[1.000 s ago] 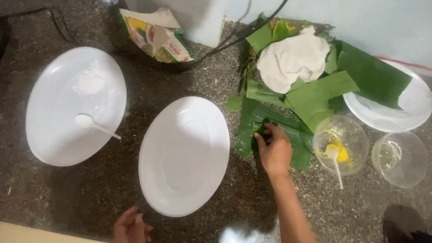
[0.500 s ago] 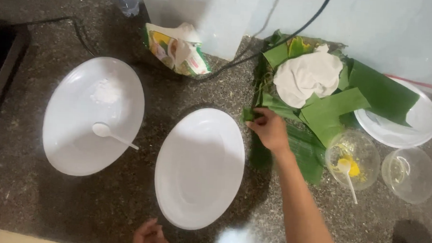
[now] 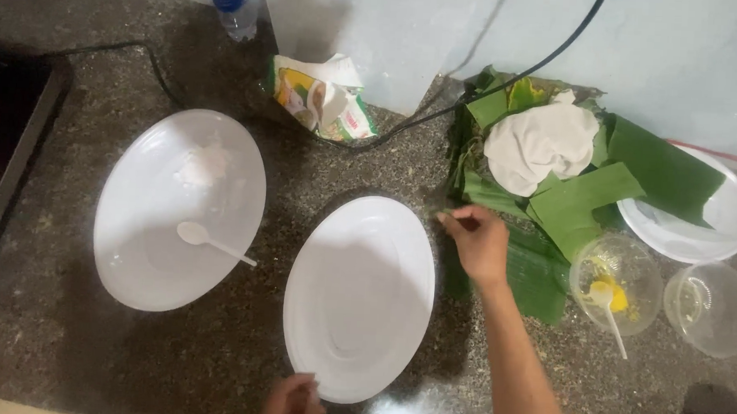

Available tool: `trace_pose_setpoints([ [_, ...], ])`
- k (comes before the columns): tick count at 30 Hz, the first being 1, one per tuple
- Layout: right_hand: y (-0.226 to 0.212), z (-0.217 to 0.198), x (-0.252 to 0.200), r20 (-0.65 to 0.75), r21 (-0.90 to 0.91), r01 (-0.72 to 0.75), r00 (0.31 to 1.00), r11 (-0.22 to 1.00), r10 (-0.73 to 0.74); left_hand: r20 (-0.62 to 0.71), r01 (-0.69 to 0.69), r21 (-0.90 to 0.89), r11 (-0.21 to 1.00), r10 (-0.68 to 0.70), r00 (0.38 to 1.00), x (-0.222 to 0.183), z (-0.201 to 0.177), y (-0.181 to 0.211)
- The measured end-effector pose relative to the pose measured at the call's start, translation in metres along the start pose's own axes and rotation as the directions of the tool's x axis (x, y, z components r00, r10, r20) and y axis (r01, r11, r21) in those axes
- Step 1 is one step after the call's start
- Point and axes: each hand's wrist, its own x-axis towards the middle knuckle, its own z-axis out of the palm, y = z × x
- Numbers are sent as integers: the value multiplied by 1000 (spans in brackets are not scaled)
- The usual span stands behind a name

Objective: Wiping banana leaves clean with a cloth on a plate in preparation for food use.

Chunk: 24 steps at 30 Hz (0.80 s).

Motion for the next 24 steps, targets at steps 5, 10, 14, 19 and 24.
trace_pose_setpoints([
  [5, -19, -7, -79, 172, 402, 8, 981, 916, -85, 273, -174, 287, 942, 94, 958, -9, 32, 173],
  [10, -1, 6, -122, 329, 422, -53, 939, 905, -99, 565, -158, 69, 985, 92, 820, -7, 72, 232],
  [14, -19, -2, -133, 330, 501, -216, 943, 838, 46, 521, -65, 148, 987, -22, 853, -13, 76, 239],
  [19, 17, -11, -130, 376, 382, -228, 924, 896, 75, 460, -218, 230, 948, 91, 883, 20, 56, 241],
  [24, 70, -19, -109, -1, -117, -19, 1000, 993, 19, 117, -216, 664, 716, 185, 976, 102, 8, 332],
])
